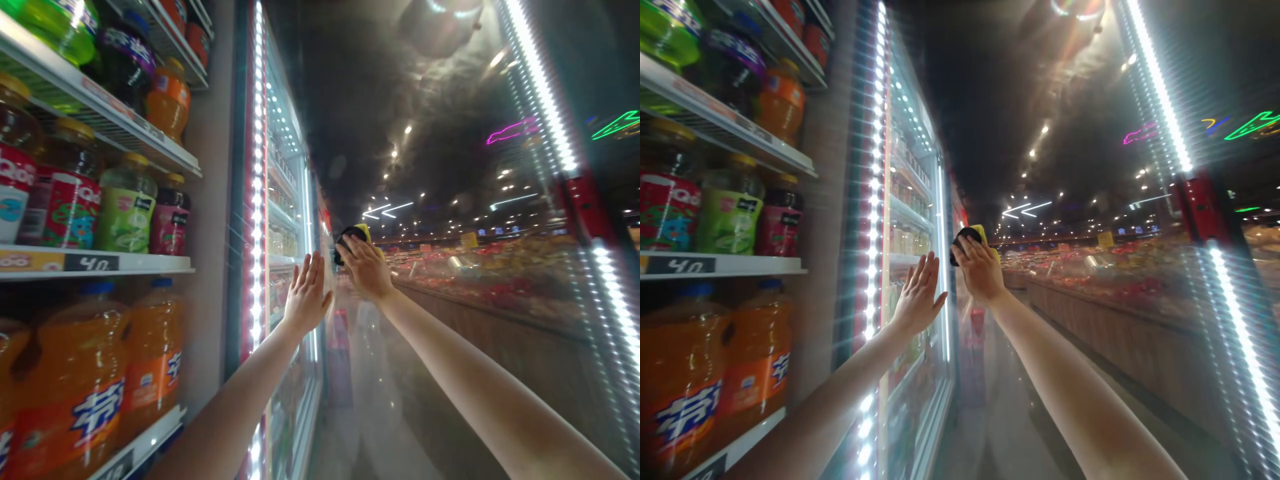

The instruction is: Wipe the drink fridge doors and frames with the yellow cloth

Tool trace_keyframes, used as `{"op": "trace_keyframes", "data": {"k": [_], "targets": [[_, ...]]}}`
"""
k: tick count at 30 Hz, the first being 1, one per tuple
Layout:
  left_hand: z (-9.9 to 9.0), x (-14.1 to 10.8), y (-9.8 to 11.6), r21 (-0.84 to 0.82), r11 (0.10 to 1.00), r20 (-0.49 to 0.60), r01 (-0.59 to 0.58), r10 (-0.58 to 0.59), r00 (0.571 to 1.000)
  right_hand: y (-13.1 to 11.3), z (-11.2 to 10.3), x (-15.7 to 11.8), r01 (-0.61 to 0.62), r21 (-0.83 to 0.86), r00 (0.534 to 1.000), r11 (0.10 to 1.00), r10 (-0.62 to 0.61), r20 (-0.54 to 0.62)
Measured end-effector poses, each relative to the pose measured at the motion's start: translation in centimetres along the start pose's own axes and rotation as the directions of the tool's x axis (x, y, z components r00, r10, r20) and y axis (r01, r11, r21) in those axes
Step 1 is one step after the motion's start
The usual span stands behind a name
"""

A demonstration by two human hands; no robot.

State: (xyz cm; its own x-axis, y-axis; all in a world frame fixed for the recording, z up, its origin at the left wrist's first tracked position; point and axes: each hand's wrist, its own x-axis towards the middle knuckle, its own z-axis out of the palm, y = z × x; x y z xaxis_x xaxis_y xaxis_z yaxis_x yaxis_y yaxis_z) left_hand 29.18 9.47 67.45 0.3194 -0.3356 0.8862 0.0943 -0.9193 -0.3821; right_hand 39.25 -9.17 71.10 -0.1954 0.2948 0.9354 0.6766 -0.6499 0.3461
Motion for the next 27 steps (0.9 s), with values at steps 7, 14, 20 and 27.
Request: {"op": "trace_keyframes", "data": {"k": [7, 14, 20, 27], "targets": [[1.0, 2.6, 1.2, -0.037, 0.981, 0.008, -0.192, 0.192, 0.981, 5.4, -2.0, -2.1, -0.084, -0.057, 0.996, 0.995, 0.085, 0.010], [3.0, 4.0, 2.1, -0.055, 0.978, -0.039, -0.199, 0.197, 0.980, 3.7, -1.4, -2.9, -0.161, -0.105, 0.987, 0.981, 0.163, 0.012], [2.7, 4.0, 2.3, -0.100, 0.979, -0.001, -0.177, 0.177, 0.984, 8.0, -3.8, -5.8, -0.236, -0.149, 0.971, 0.960, 0.241, 0.012], [3.1, 4.5, 6.0, -0.135, 0.988, -0.084, -0.072, 0.061, 0.995, 7.4, -3.9, -6.1, -0.100, -0.161, 0.991, 0.982, 0.112, 0.067]]}}
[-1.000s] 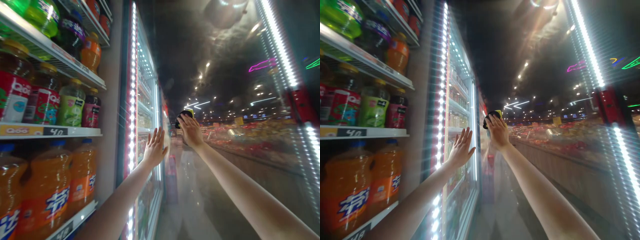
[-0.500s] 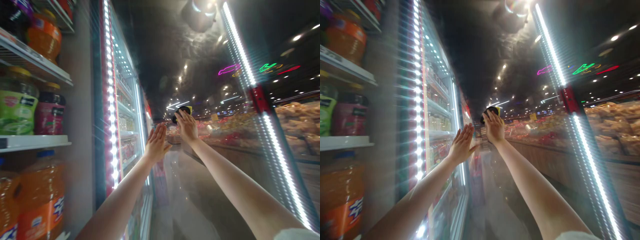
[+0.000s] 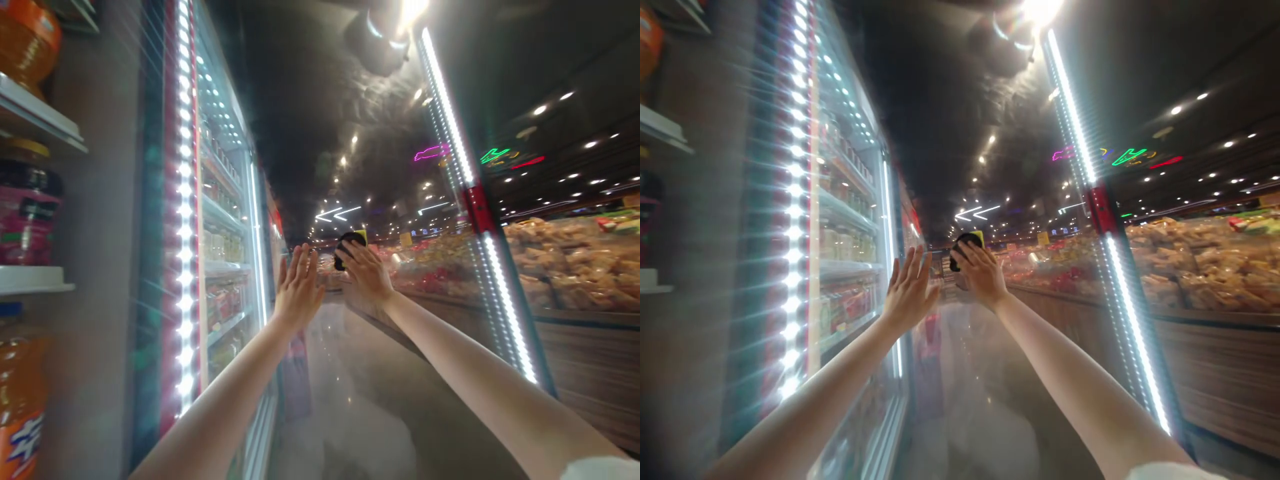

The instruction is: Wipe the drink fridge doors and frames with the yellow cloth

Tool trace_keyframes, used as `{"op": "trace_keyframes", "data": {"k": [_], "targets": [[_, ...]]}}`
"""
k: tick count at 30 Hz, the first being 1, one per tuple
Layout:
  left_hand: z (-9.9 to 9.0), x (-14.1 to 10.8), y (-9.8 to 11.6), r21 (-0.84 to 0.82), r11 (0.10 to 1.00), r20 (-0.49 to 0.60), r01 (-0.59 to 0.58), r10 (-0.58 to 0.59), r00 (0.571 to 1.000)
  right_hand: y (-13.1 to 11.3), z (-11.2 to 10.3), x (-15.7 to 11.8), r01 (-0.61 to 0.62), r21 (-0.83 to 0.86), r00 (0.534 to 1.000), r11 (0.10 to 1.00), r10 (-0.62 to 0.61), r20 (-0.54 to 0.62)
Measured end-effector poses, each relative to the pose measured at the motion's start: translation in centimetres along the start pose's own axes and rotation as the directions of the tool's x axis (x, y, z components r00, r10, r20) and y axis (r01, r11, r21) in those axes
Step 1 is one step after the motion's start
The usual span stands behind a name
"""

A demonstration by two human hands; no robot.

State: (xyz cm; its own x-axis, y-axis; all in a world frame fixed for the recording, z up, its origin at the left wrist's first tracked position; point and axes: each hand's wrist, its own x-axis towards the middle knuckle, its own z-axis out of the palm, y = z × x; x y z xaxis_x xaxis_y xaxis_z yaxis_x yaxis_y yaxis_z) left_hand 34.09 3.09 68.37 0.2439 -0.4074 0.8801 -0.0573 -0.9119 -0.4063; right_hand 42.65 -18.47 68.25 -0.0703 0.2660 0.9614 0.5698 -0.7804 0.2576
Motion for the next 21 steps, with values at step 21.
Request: {"op": "trace_keyframes", "data": {"k": [21], "targets": [[3.6, 4.6, 8.4, 0.092, 0.972, 0.123, -0.215, 0.203, 0.971, 14.3, -1.9, -2.3, -0.383, 0.059, 0.915, 0.922, 0.387, -0.114]]}}
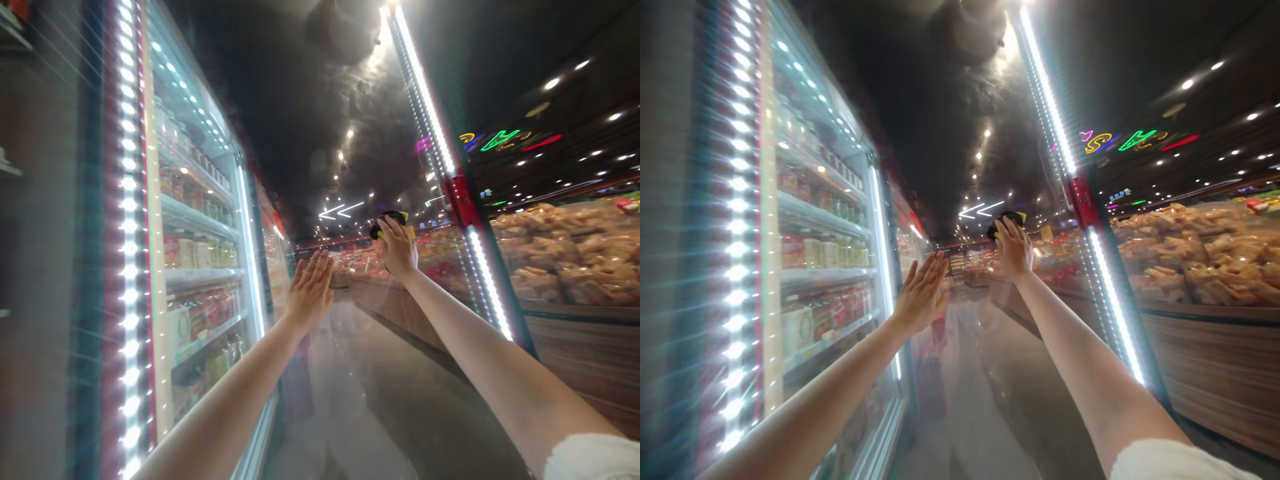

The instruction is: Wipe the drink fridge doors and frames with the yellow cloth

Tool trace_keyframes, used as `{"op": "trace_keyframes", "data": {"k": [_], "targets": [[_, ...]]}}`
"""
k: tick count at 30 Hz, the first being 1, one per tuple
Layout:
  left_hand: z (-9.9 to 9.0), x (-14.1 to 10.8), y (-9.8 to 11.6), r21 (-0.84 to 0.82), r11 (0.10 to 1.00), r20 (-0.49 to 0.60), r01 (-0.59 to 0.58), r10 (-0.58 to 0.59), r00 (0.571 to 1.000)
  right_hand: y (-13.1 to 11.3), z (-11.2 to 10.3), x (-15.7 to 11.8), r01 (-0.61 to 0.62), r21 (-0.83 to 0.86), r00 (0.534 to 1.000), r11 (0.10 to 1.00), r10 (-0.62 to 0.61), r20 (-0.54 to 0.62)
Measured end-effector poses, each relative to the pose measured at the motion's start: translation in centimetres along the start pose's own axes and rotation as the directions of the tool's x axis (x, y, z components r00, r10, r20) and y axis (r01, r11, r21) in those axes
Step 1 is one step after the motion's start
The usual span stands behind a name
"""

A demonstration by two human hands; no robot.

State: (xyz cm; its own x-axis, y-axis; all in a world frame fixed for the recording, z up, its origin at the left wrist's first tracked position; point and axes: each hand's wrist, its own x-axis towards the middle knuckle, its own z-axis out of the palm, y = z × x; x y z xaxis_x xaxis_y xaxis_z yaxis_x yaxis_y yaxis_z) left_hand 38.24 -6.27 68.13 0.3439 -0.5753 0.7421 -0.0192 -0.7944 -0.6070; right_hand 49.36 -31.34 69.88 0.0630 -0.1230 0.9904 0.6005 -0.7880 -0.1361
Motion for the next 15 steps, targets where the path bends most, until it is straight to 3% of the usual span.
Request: {"op": "trace_keyframes", "data": {"k": [2, 3, 6, 9, 12, 15], "targets": [[0.3, 0.2, 0.3, 0.000, 1.000, -0.014, 0.013, -0.013, 1.000, 0.1, 0.2, -0.6, -0.119, -0.006, 0.993, 0.993, 0.119, -0.029], [0.5, 0.3, 0.5, -0.001, 1.000, -0.024, 0.023, -0.023, 0.999, -0.4, 0.4, -1.1, -0.119, -0.008, 0.993, 0.993, 0.118, -0.022], [1.0, 0.7, 1.2, -0.007, 0.999, -0.049, 0.040, -0.040, 0.998, -2.9, 0.9, -2.2, 0.045, 0.020, 0.998, 0.999, -0.046, 0.040], [1.4, 1.9, 2.0, -0.012, 0.999, -0.074, 0.038, -0.039, 0.997, -3.6, 0.9, -0.9, 0.182, 0.067, 0.980, 0.981, -0.187, 0.068], [1.7, 3.2, 3.2, -0.025, 0.999, -0.077, 0.029, -0.030, 0.997, -1.2, 0.5, 0.4, 0.128, 0.052, 0.991, 0.990, -0.130, 0.042], [2.0, 4.0, 4.3, -0.049, 0.998, -0.056, 0.028, -0.031, 0.998, 1.9, 0.4, -1.7, -0.043, 0.010, 0.999, 0.999, 0.043, -0.033]]}}
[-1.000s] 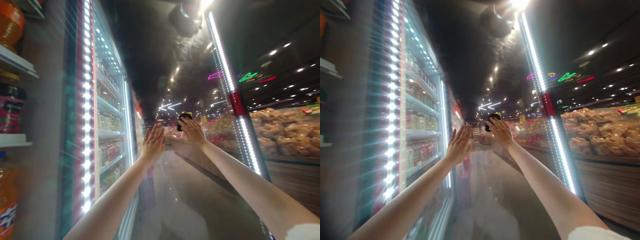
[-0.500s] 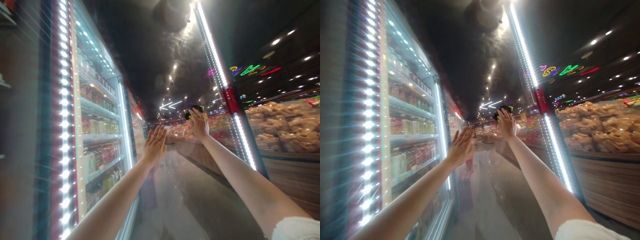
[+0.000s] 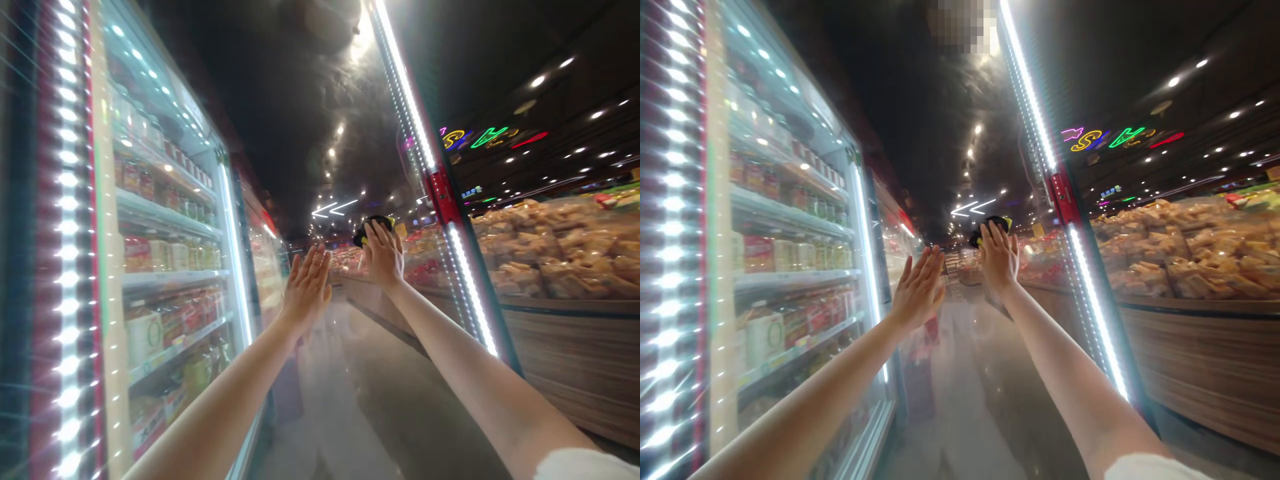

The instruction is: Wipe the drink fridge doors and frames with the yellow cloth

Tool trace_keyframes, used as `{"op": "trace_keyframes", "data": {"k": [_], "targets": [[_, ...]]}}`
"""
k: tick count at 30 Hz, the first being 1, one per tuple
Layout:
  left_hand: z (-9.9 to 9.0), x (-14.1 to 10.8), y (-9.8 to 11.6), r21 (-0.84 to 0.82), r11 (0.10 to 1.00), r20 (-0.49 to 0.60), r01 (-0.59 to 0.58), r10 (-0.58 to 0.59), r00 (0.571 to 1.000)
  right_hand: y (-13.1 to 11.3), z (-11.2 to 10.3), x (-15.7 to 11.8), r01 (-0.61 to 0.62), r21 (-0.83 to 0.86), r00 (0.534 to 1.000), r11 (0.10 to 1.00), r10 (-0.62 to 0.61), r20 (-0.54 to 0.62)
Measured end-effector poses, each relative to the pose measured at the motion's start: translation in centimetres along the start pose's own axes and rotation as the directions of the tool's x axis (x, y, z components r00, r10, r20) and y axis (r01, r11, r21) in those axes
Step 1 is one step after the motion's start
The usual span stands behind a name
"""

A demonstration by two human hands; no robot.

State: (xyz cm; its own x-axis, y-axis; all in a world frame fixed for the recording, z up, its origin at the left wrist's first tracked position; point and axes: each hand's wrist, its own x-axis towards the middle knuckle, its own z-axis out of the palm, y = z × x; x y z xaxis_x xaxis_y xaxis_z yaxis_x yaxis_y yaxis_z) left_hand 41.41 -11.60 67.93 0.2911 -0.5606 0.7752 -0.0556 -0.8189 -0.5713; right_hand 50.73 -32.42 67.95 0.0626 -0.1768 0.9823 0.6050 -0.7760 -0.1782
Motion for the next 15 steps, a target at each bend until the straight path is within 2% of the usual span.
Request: {"op": "trace_keyframes", "data": {"k": [2, 4, 6, 8, 9, 11, 13, 15], "targets": [[0.2, 0.3, 0.6, -0.020, 1.000, 0.018, -0.004, 0.004, 1.000, 1.3, 0.1, -2.3, -0.038, -0.004, 0.998, 0.999, 0.038, -0.040], [0.5, 0.6, 1.2, -0.037, 0.999, 0.027, -0.020, 0.021, 0.999, 1.9, 0.2, -3.4, 0.063, 0.029, 0.998, 0.998, -0.062, -0.020], [0.8, 1.2, 1.6, -0.046, 0.998, 0.018, -0.033, 0.033, 0.999, 2.4, 0.2, -2.6, 0.206, 0.086, 0.978, 0.975, -0.209, 0.023], [1.1, 1.9, 2.0, -0.049, 0.998, -0.004, -0.039, 0.039, 0.999, 3.5, -0.2, -0.3, 0.270, 0.103, 0.961, 0.957, -0.275, 0.037], [1.3, 2.3, 2.2, -0.049, 0.998, -0.015, -0.043, 0.042, 0.999, 4.3, -0.4, 0.8, 0.256, 0.086, 0.965, 0.963, -0.259, 0.027], [1.8, 2.9, 2.6, -0.053, 0.997, -0.027, -0.048, 0.046, 0.999, 6.3, -0.9, 1.9, 0.150, 0.031, 0.988, 0.988, -0.149, -0.029], [2.2, 3.1, 3.2, -0.057, 0.998, -0.036, -0.034, 0.032, 0.999, 8.1, -1.2, 0.8, -0.007, -0.005, 0.993, 1.000, 0.006, -0.117], [2.7, 3.2, 3.8, -0.059, 0.998, -0.050, -0.021, 0.018, 0.999, 9.0, -1.1, -1.6, -0.082, -0.014, 0.982, 0.997, 0.078, -0.171]]}}
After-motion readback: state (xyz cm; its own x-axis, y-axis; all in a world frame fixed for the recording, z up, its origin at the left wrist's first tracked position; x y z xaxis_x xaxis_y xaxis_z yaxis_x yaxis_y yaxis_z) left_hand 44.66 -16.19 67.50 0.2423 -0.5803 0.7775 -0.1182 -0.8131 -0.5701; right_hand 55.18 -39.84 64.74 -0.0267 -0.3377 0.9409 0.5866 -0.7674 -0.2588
